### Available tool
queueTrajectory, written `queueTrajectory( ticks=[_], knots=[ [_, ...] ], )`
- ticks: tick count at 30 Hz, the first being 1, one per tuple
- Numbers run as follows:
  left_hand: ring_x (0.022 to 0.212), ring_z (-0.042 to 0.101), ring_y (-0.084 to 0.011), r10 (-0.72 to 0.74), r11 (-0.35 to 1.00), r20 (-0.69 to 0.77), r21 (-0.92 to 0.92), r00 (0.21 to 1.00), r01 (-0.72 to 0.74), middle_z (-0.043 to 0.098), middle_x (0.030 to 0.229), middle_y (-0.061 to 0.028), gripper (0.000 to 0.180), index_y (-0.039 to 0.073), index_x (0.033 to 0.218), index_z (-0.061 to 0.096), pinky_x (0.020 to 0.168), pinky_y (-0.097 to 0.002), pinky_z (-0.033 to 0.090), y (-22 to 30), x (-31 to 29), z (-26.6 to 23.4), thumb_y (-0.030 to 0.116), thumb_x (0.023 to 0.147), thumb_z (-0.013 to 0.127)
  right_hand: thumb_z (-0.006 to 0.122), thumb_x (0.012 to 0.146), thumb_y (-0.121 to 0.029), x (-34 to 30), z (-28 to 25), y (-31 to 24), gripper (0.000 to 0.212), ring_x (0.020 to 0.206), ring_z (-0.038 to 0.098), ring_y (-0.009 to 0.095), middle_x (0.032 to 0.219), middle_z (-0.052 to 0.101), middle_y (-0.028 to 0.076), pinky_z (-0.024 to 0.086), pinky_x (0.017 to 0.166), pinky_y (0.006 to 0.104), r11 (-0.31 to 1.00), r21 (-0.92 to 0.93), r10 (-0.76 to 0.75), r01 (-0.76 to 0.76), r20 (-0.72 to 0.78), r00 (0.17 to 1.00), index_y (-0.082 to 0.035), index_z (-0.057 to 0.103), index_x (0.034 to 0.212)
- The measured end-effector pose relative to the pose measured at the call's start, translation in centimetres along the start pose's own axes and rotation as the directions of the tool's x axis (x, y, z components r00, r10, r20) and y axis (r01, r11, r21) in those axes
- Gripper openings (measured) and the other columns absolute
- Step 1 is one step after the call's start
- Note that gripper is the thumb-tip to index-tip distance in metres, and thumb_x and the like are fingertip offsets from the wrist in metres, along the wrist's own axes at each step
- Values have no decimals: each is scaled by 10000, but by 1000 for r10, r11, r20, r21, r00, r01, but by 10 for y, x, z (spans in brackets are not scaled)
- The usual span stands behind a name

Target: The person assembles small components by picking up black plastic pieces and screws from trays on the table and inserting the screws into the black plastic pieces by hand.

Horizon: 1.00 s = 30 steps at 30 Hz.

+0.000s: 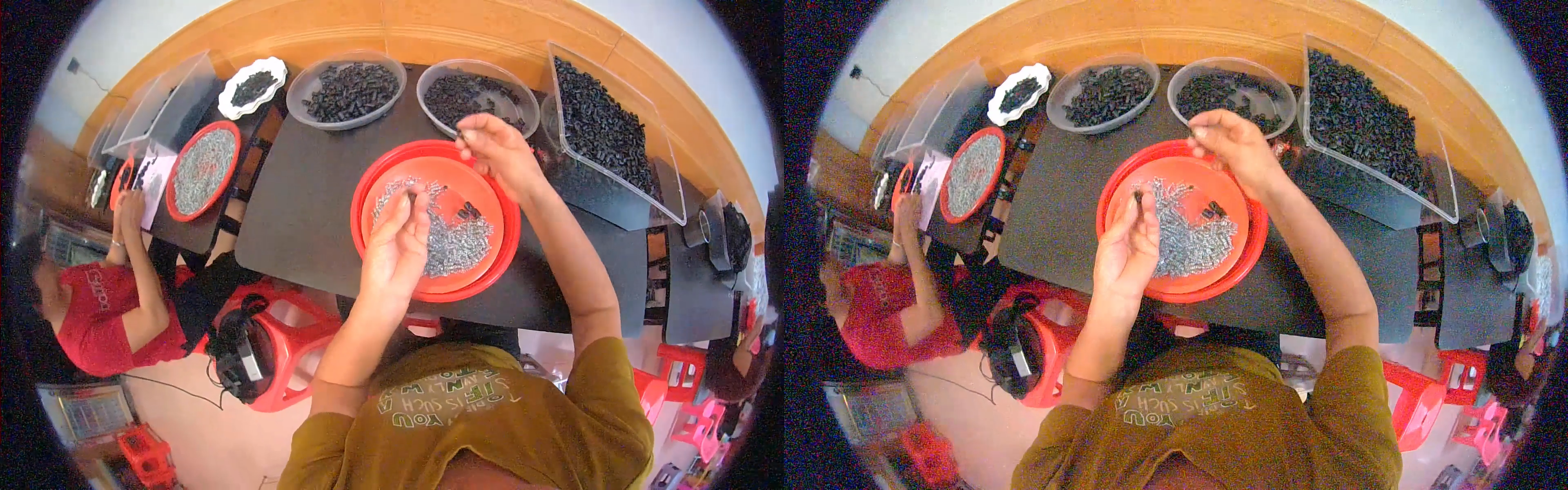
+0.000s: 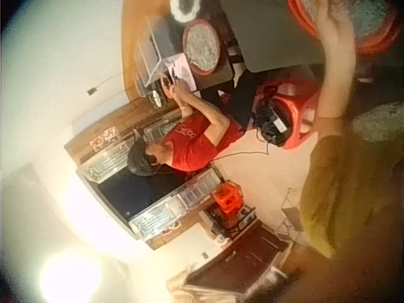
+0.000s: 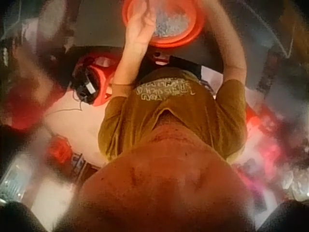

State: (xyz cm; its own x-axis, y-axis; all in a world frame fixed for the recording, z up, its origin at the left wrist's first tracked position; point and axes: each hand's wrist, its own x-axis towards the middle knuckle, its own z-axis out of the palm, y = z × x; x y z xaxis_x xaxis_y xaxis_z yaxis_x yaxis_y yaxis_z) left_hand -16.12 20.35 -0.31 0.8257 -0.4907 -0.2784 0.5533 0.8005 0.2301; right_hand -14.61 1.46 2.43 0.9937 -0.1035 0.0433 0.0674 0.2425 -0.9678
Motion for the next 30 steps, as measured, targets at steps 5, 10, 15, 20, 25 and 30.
queueTrajectory(
  ticks=[5, 10, 15, 20, 25, 30],
  knots=[
    [834, 528, -134, -20, 999, 100, 35, 995, 16, 560, 931, -44, 168, 44, 923, 536, 730, -237, 427, -9, 7, 5, 105, 767, 551, 522, 805, -170, -35, 20, 7, 159, 655, 489, 47, 765, 537, -4, 350, 480, 143, 990, 139, 23, -39, 110, 994, -71, 514, 929],
    [798, 500, -124, 23, 997, 127, 75, 992, -33, 556, 896, -19, 169, 64, 911, 541, 716, -240, 393, -14, -1, 14, 158, 771, 555, 536, 793, -132, -49, 36, 12, 131, 638, 525, 52, 772, 584, 21, 365, 474, 145, 995, 66, -78, 69, 141, 987, -48, 516, 892],
    [756, 489, -115, 71, 992, 144, 92, 987, -84, 548, 861, -23, 160, 57, 889, 547, 682, -248, 395, -17, -8, 14, 170, 776, 550, 562, 766, -88, -59, 45, 16, 137, 660, 547, 66, 789, 598, 51, 387, 483, 153, 987, -15, -159, 163, 131, 978, -34, 515, 883],
    [726, 481, -105, 124, 986, 192, 90, 974, -143, 548, 846, -30, 150, 48, 875, 552, 654, -248, 396, -18, -14, 16, 166, 783, 539, 572, 750, -59, -62, 51, 21, 135, 642, 557, 80, 765, 602, 61, 401, 472, 162, 981, 11, -195, 195, 99, 976, -20, 515, 867],
    [662, 473, -106, 163, 975, 290, 102, 943, -199, 555, 789, -35, 140, 29, 878, 557, 603, -240, 398, -18, -17, 19, 134, 790, 528, 571, 756, -75, -60, 51, 22, 116, 604, 556, 84, 751, 603, 69, 391, 443, 161, 984, 65, -171, 165, 103, 980, -37, 518, 852],
    [645, 478, -109, 237, 954, 268, 118, 934, -275, 556, 750, -40, 132, 10, 867, 564, 587, -242, 401, -22, -16, 21, 109, 785, 535, 571, 758, -87, -62, 54, 21, 101, 599, 558, 88, 745, 604, 69, 389, 449, 160, 983, 143, -129, 119, 65, 989, -47, 516, 834]
  ],
)
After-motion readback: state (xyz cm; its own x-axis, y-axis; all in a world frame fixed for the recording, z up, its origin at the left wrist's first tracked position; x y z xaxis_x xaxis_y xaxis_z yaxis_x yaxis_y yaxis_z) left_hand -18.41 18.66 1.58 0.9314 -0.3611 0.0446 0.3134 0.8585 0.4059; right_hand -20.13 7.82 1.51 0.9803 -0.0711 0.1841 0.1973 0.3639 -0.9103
